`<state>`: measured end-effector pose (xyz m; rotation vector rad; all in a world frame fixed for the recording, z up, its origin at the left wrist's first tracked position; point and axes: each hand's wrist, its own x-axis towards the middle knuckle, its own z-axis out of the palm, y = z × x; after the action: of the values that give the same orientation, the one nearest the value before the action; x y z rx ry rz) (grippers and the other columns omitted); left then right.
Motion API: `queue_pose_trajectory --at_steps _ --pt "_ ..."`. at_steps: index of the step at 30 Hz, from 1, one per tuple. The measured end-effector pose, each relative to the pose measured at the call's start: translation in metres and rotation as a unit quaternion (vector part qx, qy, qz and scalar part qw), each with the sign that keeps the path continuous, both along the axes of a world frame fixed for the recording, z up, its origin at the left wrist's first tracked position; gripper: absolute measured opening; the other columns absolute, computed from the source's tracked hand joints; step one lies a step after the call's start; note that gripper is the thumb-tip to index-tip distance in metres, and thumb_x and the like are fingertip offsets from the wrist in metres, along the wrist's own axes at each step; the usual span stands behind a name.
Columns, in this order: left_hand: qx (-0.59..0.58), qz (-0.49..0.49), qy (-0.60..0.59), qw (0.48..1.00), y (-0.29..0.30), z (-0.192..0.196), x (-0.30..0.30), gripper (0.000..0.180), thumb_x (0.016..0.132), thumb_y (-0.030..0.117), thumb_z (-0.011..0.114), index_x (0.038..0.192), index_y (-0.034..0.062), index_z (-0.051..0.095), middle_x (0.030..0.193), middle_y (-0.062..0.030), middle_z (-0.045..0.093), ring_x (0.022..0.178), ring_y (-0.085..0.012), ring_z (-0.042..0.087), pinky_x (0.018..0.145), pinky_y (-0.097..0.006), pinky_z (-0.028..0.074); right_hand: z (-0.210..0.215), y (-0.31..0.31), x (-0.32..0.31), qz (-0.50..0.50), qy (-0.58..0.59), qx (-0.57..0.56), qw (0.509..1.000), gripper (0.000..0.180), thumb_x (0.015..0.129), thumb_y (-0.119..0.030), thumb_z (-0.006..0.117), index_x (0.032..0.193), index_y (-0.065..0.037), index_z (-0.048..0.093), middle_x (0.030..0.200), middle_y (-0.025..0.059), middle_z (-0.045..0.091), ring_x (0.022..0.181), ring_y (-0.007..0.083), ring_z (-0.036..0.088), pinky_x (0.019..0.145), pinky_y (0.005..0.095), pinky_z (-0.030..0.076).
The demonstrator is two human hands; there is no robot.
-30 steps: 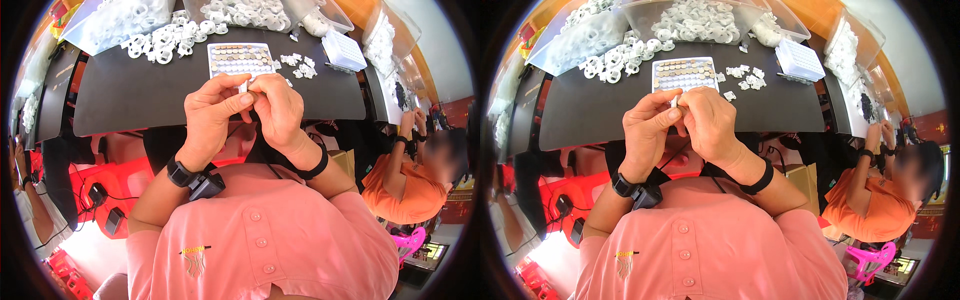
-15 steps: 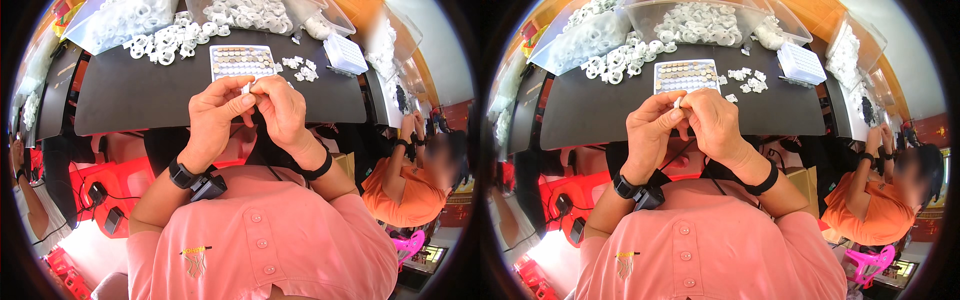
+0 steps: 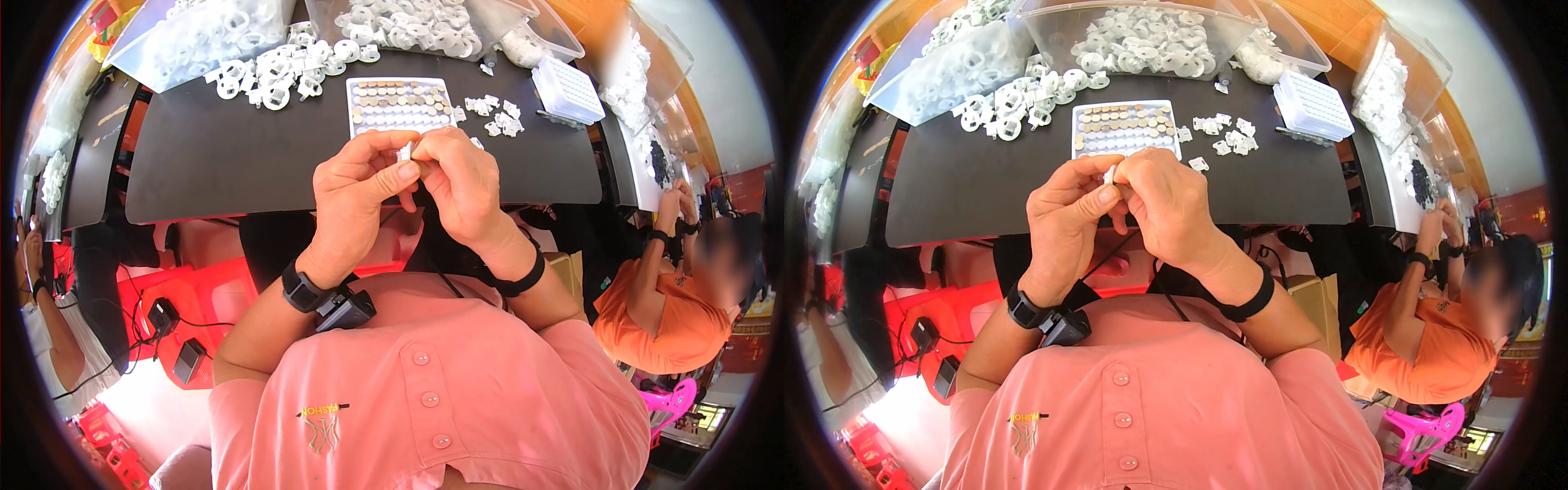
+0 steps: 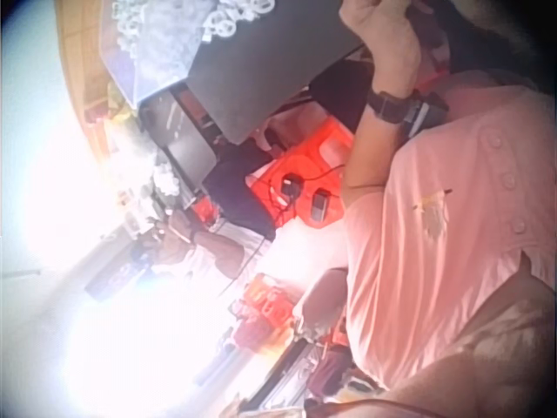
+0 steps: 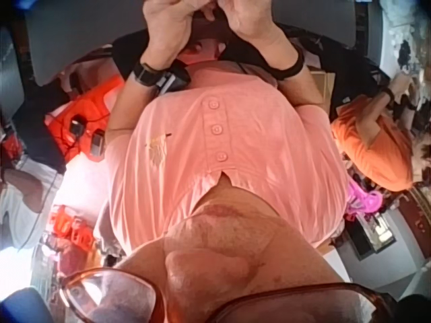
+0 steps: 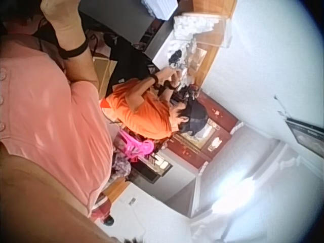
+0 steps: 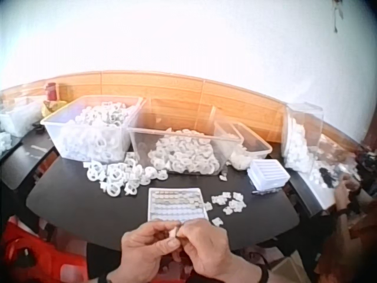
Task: Assembling small white plastic components by hand and placing them into a tray.
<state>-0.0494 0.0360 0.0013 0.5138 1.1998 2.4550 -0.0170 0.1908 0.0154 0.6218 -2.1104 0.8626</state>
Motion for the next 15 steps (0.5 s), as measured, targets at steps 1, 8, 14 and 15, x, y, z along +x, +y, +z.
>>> queue_pose_trajectory --at_steps 1,8,14,15 --pt "-0.001 0.000 0.000 1.000 -0.0003 0.0004 0.0001 0.027 0.091 -0.002 0.069 0.118 -0.0030 0.067 0.091 -0.0061 0.068 0.075 -0.0099 0.062 0.059 -0.024 0.054 0.0009 0.0012 -0.0001 0.000 0.000 -0.001 1.000 0.022 0.077 0.008 0.068 0.094 -0.003 0.059 0.084 0.0103 0.063 0.073 0.0302 0.063 0.061 0.0367 0.051" --pt "-0.038 0.023 0.023 0.999 0.0022 -0.0005 0.0003 0.029 0.089 -0.001 0.071 0.118 -0.0013 0.068 0.091 -0.0049 0.068 0.075 -0.0084 0.061 0.060 -0.023 0.053 -0.0036 -0.0041 0.0020 -0.038 0.004 -0.008 0.999 0.020 0.077 0.007 0.067 0.091 -0.003 0.056 0.082 0.0106 0.061 0.072 0.0307 0.062 0.060 0.0367 0.051" --pt "-0.044 0.028 0.021 0.998 0.0007 0.0002 0.0025 0.030 0.088 -0.001 0.073 0.117 0.0000 0.068 0.093 -0.0048 0.069 0.076 -0.0077 0.061 0.060 -0.023 0.053 -0.0075 -0.0044 0.0017 -0.057 0.018 -0.003 0.998 0.020 0.078 0.006 0.067 0.091 -0.003 0.056 0.081 0.0107 0.061 0.071 0.0308 0.061 0.059 0.0369 0.050" --pt "-0.055 0.029 0.022 0.998 0.0004 0.0003 0.0029 0.030 0.088 -0.001 0.073 0.117 0.0001 0.068 0.093 -0.0049 0.070 0.077 -0.0077 0.061 0.060 -0.023 0.053 -0.0077 -0.0043 0.0022 -0.054 0.012 -0.010 0.998 0.020 0.078 0.006 0.067 0.092 -0.004 0.056 0.081 0.0107 0.061 0.071 0.0308 0.061 0.059 0.0369 0.050"
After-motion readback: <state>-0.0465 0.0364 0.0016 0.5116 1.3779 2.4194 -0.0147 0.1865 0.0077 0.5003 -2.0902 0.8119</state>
